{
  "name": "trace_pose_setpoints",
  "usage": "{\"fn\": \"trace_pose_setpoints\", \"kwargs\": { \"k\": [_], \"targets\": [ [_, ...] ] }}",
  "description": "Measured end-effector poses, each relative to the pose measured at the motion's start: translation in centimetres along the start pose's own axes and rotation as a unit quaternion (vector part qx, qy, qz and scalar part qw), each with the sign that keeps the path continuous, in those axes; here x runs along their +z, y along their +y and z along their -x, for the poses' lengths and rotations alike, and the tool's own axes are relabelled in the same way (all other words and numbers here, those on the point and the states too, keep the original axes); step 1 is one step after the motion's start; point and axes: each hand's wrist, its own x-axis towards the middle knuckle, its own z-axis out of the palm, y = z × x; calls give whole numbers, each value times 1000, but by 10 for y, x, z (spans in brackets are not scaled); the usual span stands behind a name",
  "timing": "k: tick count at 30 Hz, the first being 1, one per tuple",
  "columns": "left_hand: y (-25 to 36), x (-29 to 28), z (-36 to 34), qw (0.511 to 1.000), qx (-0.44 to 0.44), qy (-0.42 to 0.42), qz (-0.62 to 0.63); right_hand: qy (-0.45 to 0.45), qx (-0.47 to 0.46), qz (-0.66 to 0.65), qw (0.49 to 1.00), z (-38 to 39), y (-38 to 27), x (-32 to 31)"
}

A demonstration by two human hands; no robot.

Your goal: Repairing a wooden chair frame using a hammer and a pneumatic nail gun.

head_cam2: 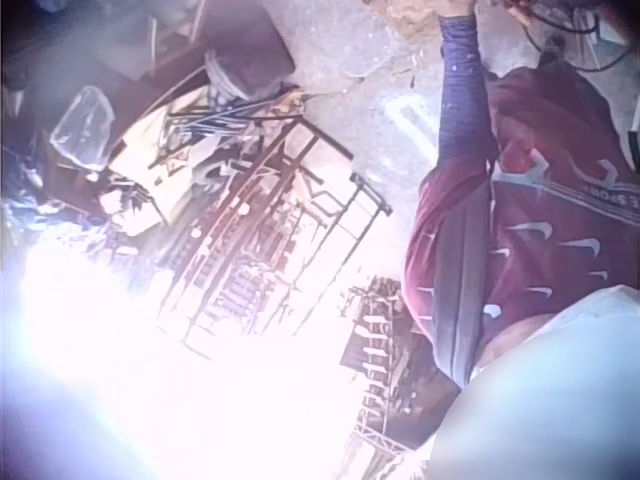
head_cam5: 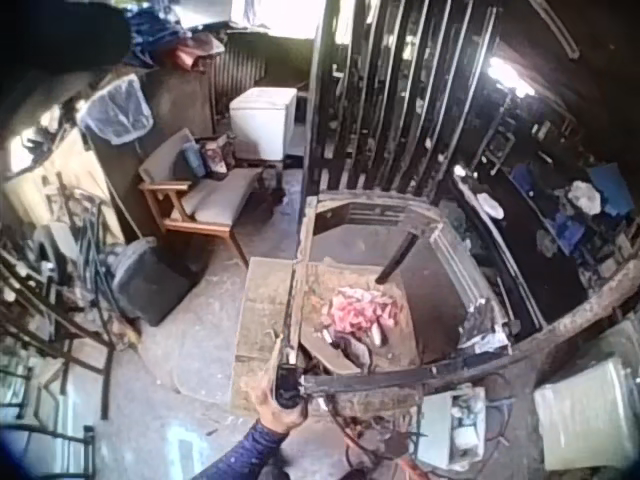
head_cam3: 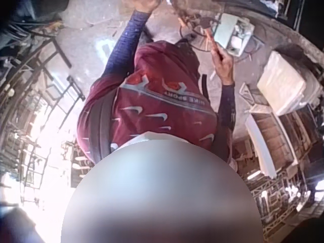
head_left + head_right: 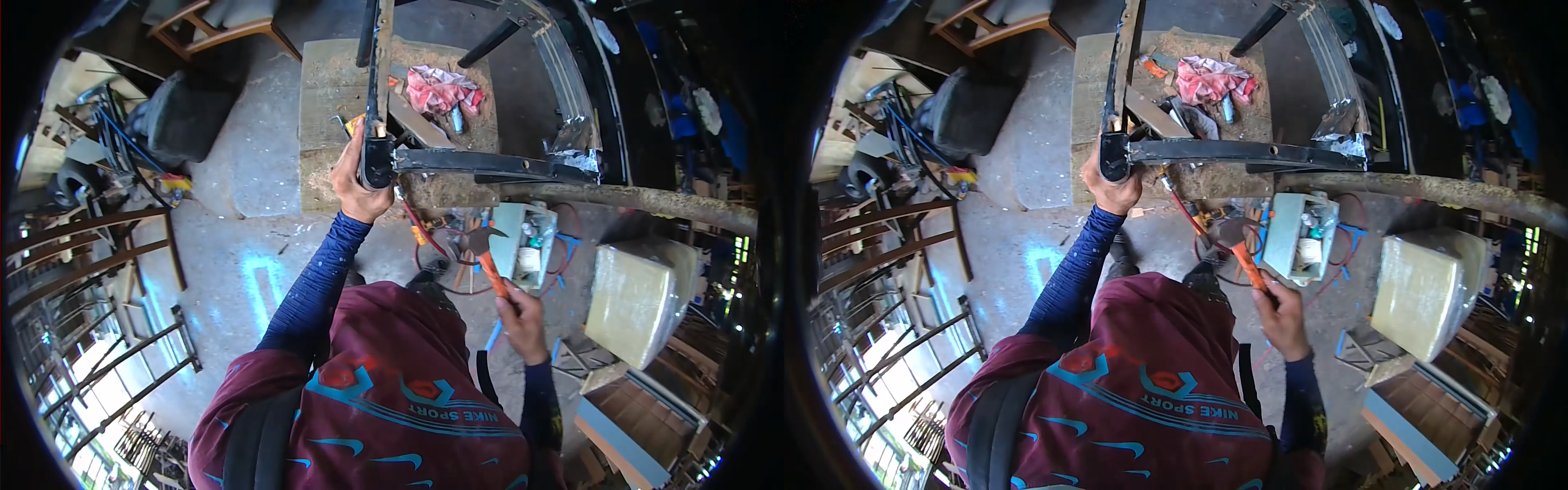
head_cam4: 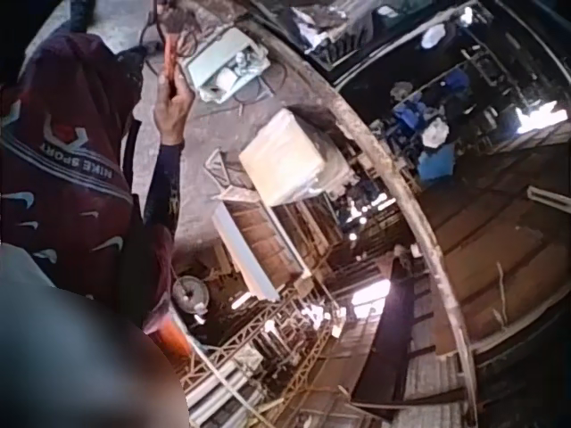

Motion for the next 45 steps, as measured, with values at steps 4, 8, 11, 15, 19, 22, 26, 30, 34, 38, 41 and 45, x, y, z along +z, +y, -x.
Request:
{"fn": "trace_pose_setpoints", "kwargs": {
  "k": [4, 8, 11, 15, 19, 22, 26, 30, 34, 38, 41, 45],
  "targets": [
    [12, -7, -1, 999, 10, -16, -42, 5, 33, -104, 994, -5, 24, 37],
    [6, -11, 2, 987, 93, -4, -135, 46, -68, -82, 993, -10, 28, 41],
    [7, -11, 2, 994, 32, -25, -100, 71, -65, -73, 993, -19, 28, 43],
    [1, -10, 0, 994, -3, -80, -72, 86, 31, -79, 993, -34, 39, 53],
    [1, -12, -1, 997, -17, -68, -28, 112, 39, -43, 992, -63, 53, 65],
    [-4, -13, 3, 996, 12, -57, -67, 172, -24, 65, 983, -100, 86, 77],
    [-5, -14, 6, 992, 19, -44, -114, 168, -31, 67, 983, -143, 64, 83],
    [-11, -15, 12, 991, 21, -48, -121, 161, -9, 52, 986, -166, 46, 88],
    [-15, -7, 16, 982, 106, -64, -145, 182, -20, -6, 983, -173, 71, 89],
    [-33, -12, 30, 998, -51, 17, 24, 199, -47, 0, 979, -210, 95, 103],
    [-41, -12, 25, 999, 31, 14, -42, 275, -63, 68, 957, -258, 117, 115],
    [-12, -4, 22, 1000, -3, -3, -3, 302, -56, 0, 952, -325, 137, 119]
  ]
}}
